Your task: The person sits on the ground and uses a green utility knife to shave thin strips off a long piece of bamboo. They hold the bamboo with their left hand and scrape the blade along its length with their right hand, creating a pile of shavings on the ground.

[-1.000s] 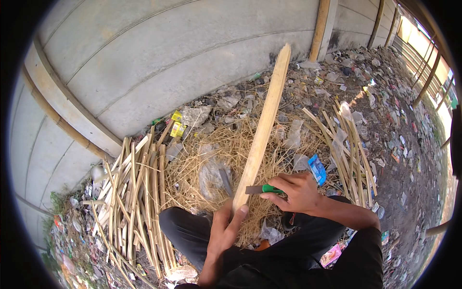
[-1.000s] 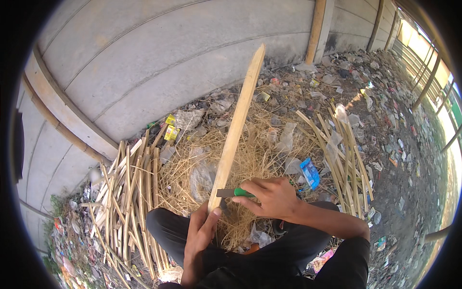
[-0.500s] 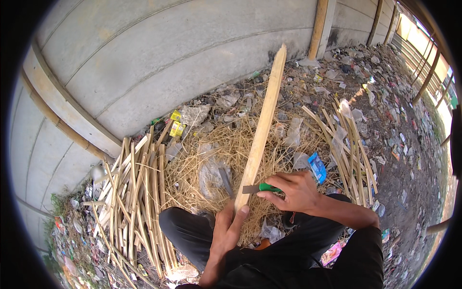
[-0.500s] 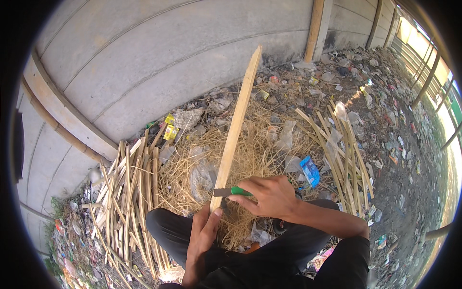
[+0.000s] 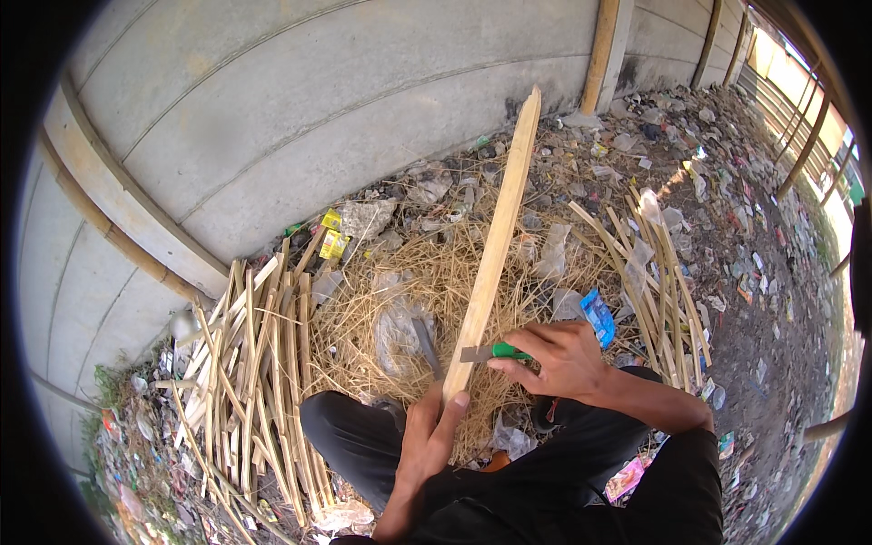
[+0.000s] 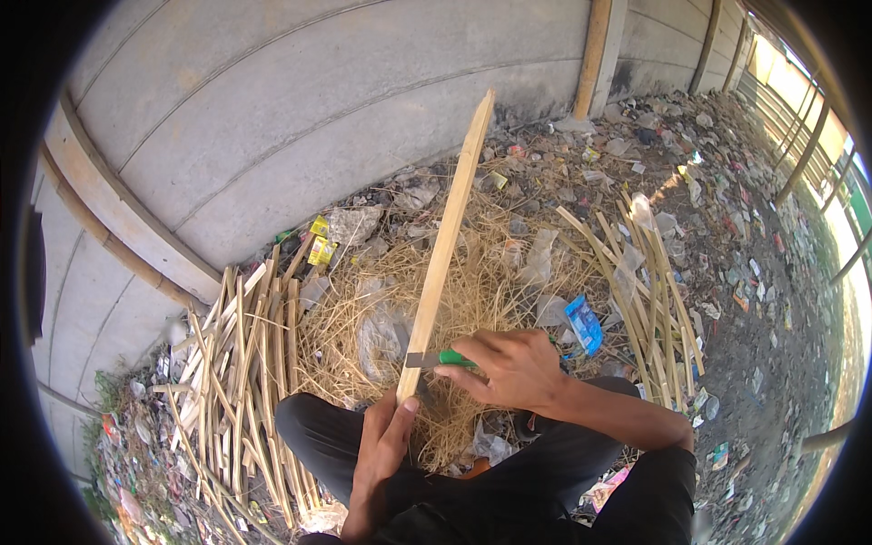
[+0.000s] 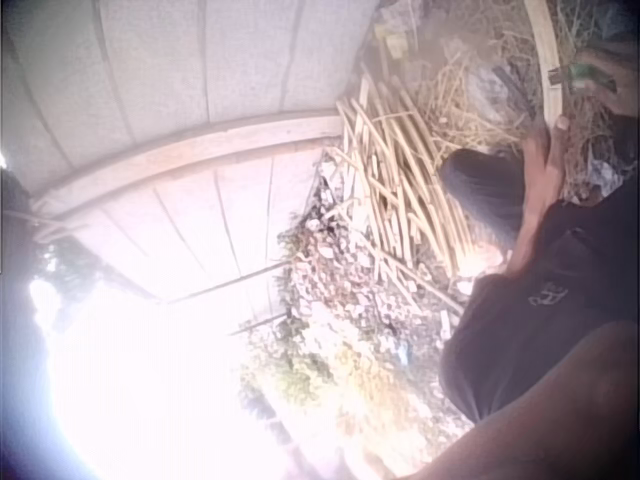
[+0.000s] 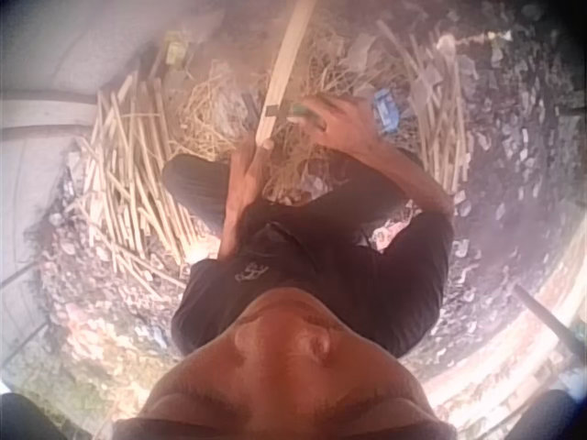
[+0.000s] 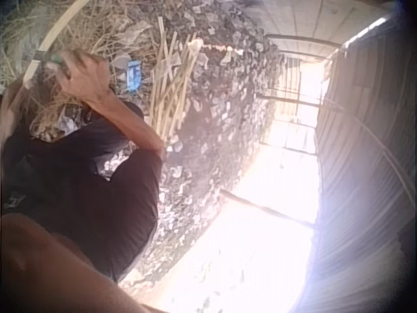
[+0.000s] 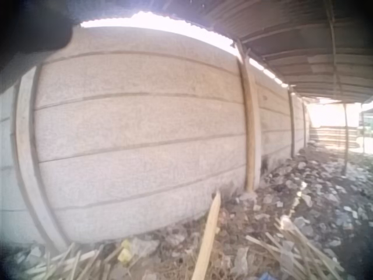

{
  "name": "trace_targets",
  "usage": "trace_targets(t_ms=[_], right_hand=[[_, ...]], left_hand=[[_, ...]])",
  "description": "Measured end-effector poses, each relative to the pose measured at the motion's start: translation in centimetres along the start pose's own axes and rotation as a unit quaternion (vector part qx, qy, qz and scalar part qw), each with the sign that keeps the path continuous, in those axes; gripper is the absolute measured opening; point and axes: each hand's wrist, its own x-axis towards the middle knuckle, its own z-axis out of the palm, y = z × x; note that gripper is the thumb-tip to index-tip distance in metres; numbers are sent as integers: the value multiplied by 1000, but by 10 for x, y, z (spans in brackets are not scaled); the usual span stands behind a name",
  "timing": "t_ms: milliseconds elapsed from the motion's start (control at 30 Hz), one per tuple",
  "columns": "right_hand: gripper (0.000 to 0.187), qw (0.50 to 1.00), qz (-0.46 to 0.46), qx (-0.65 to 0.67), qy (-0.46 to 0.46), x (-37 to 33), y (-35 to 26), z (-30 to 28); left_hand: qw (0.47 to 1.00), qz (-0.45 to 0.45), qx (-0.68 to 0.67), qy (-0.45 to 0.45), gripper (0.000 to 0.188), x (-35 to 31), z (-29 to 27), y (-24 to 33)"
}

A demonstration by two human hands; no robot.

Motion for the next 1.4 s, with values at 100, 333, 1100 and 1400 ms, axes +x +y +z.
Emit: trace_targets(t_ms=[100,333,1100,1400], right_hand=[[30,1000,2,-15,20,3,5,-2],[31,999,-9,-26,21,8,5,0],[33,999,-22,48,14,-5,-2,8],[33,996,-4,85,0,-9,-10,12]], left_hand=[[1000,-2,-4,-3,40,-2,-1,3],[1000,1,8,1,42,-3,-6,1],[981,-85,-163,-62,44,-20,-9,-19],[998,-23,-51,-28,45,-12,4,-5]])
